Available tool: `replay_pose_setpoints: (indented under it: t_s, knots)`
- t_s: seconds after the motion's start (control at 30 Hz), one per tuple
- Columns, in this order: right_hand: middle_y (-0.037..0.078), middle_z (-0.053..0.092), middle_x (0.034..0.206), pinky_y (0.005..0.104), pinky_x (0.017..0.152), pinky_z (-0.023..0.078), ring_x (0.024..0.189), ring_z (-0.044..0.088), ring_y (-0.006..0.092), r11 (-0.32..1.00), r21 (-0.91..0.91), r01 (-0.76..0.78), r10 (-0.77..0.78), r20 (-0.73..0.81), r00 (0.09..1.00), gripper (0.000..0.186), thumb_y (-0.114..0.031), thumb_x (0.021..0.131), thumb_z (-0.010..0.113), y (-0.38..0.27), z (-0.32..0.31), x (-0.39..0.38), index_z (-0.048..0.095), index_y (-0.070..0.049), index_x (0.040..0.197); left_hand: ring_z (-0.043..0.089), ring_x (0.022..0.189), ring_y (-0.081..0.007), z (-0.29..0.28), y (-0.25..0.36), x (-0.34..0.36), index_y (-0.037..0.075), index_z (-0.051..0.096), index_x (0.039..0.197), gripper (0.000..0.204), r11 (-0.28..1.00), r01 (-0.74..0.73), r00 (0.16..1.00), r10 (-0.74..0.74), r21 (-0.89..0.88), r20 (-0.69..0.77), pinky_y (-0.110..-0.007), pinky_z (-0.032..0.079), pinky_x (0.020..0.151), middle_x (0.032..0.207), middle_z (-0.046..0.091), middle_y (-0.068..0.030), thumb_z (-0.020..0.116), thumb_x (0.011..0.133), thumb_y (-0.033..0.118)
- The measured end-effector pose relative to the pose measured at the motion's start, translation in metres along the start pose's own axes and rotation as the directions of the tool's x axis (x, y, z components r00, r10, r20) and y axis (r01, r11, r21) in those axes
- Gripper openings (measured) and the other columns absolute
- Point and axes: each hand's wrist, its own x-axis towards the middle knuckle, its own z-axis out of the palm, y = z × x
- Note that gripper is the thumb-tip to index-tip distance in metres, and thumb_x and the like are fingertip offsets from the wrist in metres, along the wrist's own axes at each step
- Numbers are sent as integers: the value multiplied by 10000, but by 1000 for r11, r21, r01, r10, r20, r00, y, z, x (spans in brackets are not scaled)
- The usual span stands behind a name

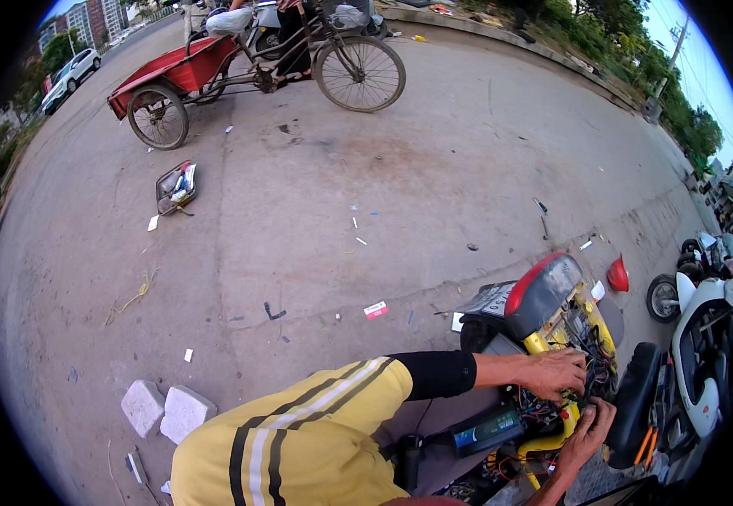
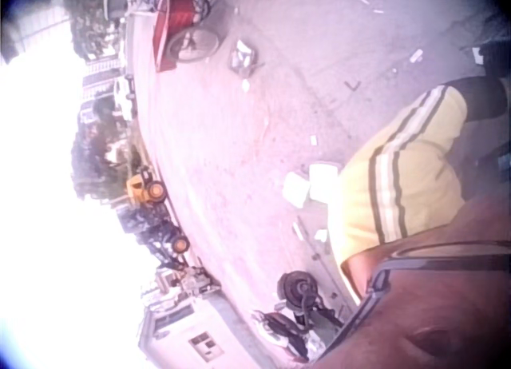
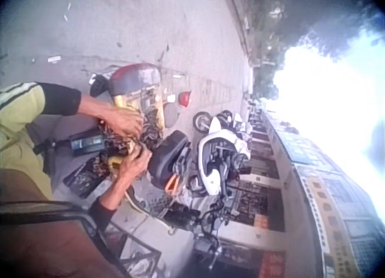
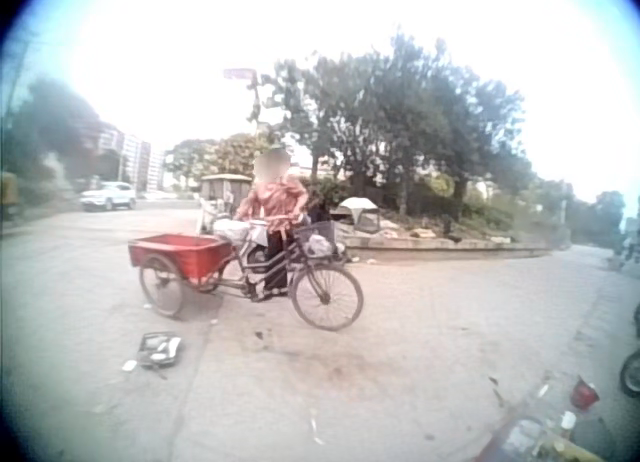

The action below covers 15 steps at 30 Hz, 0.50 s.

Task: The person repairs the electrical wiring of a yellow electric scooter. They use a screwdriver to tighten screws on a terminal block, connecting multiple colored wires. The person works continuously on the wiring harness throughout the clip.

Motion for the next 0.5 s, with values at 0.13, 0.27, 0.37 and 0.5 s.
replay_pose_setpoints:
  t_s: [0.13,0.27,0.37,0.5]
  knots:
    - [127,699,1126,366,822,548,906,660,233,892,312,-327,311,101,945,298,-197,1168,517,0,1,-5,656,47,1266,532,1294,-285,-1,-2,-1,134,775,1223,515,1000,0,1000,0,-28,-9,-464,428,1101,1226,680,-21,876,726,224]
    - [94,698,1185,324,828,533,925,628,163,911,303,-279,267,82,960,364,-270,1194,511,19,7,-13,644,26,1359,534,1292,-291,-5,-1,-3,126,771,1227,528,1000,-3,1000,3,-8,-30,-465,431,1106,1217,673,-30,877,720,222]
    - [93,701,1203,322,841,532,944,623,151,891,361,-275,280,38,959,389,-283,1206,502,24,6,-16,640,31,1390,528,1304,-294,-2,-2,-2,126,771,1228,536,1000,-21,999,20,-22,-51,-465,425,1122,1229,672,-34,882,714,228]
    - [121,742,1220,349,892,565,976,674,183,858,361,-366,418,-74,906,380,-241,1196,488,25,-21,-34,661,26,1406,550,1285,-320,10,12,7,126,767,1224,531,995,-65,996,60,-76,-62,-484,452,1111,1240,681,-54,890,717,224]
